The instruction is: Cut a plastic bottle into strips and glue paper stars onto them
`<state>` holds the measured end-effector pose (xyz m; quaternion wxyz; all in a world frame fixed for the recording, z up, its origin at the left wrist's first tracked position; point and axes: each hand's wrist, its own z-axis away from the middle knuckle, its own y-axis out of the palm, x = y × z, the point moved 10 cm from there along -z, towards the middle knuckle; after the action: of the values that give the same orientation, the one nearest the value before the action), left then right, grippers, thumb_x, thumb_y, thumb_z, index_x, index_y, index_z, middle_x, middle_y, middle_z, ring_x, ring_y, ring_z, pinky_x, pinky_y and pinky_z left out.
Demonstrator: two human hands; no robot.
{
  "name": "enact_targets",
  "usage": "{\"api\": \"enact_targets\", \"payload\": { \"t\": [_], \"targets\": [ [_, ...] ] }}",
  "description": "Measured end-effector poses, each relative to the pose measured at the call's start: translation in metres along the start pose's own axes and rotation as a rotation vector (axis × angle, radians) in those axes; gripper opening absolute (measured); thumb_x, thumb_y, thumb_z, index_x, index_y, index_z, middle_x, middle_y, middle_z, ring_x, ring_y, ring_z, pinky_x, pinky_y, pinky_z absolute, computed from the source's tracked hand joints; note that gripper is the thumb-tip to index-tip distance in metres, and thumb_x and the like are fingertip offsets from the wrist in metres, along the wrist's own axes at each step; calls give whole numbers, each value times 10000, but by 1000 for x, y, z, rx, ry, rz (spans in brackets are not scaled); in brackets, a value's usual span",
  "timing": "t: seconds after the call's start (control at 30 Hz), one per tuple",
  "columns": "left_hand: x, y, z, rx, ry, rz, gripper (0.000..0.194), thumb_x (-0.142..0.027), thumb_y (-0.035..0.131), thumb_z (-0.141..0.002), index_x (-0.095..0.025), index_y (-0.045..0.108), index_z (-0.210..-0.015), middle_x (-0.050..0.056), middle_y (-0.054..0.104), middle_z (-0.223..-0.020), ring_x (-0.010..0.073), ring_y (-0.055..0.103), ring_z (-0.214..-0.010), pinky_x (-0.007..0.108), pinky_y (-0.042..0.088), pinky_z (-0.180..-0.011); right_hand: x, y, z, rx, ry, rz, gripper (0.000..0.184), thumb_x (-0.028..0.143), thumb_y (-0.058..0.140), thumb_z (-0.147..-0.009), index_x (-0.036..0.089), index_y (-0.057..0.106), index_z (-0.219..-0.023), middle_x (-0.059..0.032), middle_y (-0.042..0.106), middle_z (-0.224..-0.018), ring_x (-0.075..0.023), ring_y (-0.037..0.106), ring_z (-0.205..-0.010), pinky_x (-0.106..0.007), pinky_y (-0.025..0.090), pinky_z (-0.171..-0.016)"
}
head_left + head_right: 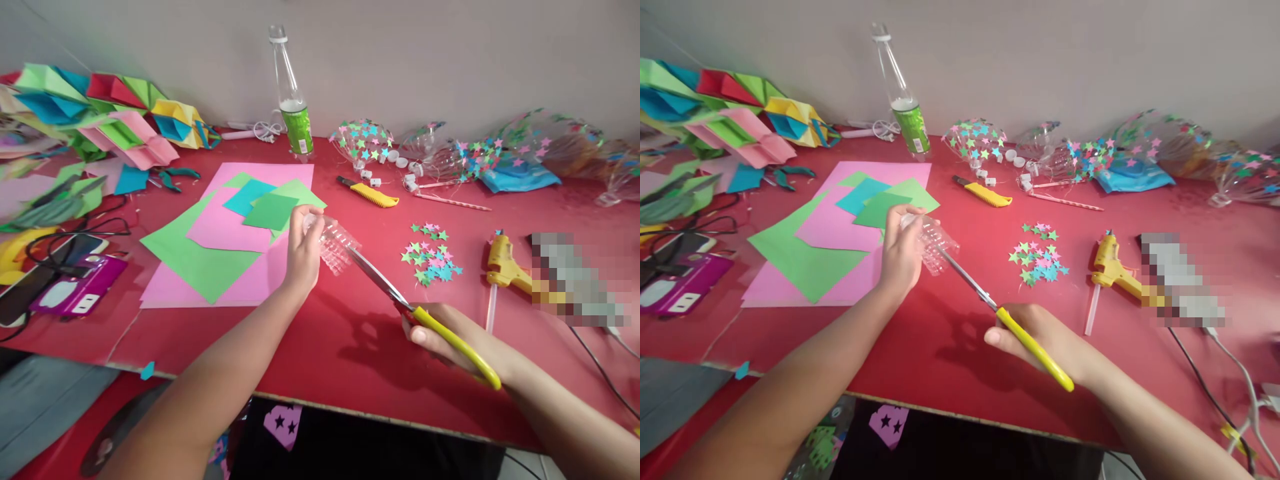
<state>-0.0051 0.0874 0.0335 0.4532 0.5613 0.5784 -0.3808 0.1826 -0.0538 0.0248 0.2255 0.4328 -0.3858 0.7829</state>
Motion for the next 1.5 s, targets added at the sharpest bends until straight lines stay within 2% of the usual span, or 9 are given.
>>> {"api": "enact_targets", "payload": {
  "t": [0.1, 0.3, 0.53, 0.7, 0.9, 1.13, 1.33, 1.5],
  "targets": [
    [0, -2, 3, -32, 4, 15, 87, -314, 507, -922, -258, 501, -987, 14, 603, -1020, 156, 625, -900, 360, 458, -900, 1, 3, 1, -12, -4, -28, 576, 739, 369, -897, 199, 433, -707, 37, 442, -598, -84, 359, -507, -240, 272, -474],
    [-1, 0, 4, -18, 21, 5, 106, -353, 499, -940, -266, 489, -1000, 20, 584, -1097, 161, 629, -927, 358, 459, -904, 0, 5, 1, -10, -3, -64, 559, 716, 389, -907, 202, 421, -690, 45, 425, -565, -78, 345, -487, -234, 267, -451],
    [-8, 4, 7, 14, 53, -37, 123, -379, 473, -958, -271, 484, -1015, 17, 586, -1080, 155, 633, -919, 339, 473, -878, 2, 6, 1, 2, 12, -100, 557, 730, 411, -889, 197, 456, -731, 39, 442, -596, -78, 364, -490, -232, 279, -449],
    [-14, 4, 8, 15, 81, -38, 96, -338, 485, -956, -261, 500, -1011, 24, 587, -1090, 148, 633, -910, 341, 475, -875, 1, 9, 0, 9, 37, -116, 567, 737, 420, -880, 205, 420, -683, 48, 419, -554, -74, 349, -467, -233, 272, -437],
    [-13, 3, 8, 5, 79, -40, 89, -322, 496, -947, -264, 505, -1014, 26, 587, -1077, 152, 623, -918, 348, 491, -863, -4, 6, 0, -64, 105, -146, 563, 724, 406, -895, 212, 407, -660, 64, 375, -496, -72, 329, -432, -237, 258, -418],
    [-13, 2, 6, 7, 104, -34, 71, -270, 480, -945, -264, 486, -1016, 29, 567, -1120, 150, 631, -937, 340, 503, -860, -17, 11, -1, -32, 129, -169, 565, 711, 431, -894, 209, 381, -639, 71, 356, -492, -59, 320, -413, -225, 224, -400],
    [-23, 3, 7, 8, 154, -46, 91, -207, 476, -924, -258, 497, -996, 22, 565, -1048, 156, 648, -909, 374, 515, -871, -6, 10, -2, 0, 62, -144, 587, 745, 344, -900, 200, 433, -702, 60, 394, -504, -68, 338, -424, -236, 265, -430],
    [-29, 5, 9, 16, 175, -50, 84, -208, 485, -914, -258, 507, -978, 26, 540, -1069, 152, 645, -904, 362, 538, -845, -6, 10, -2, -10, 90, -131, 609, 778, 345, -874, 201, 434, -699, 52, 401, -515, -73, 346, -427, -238, 263, -421]
  ]
}}
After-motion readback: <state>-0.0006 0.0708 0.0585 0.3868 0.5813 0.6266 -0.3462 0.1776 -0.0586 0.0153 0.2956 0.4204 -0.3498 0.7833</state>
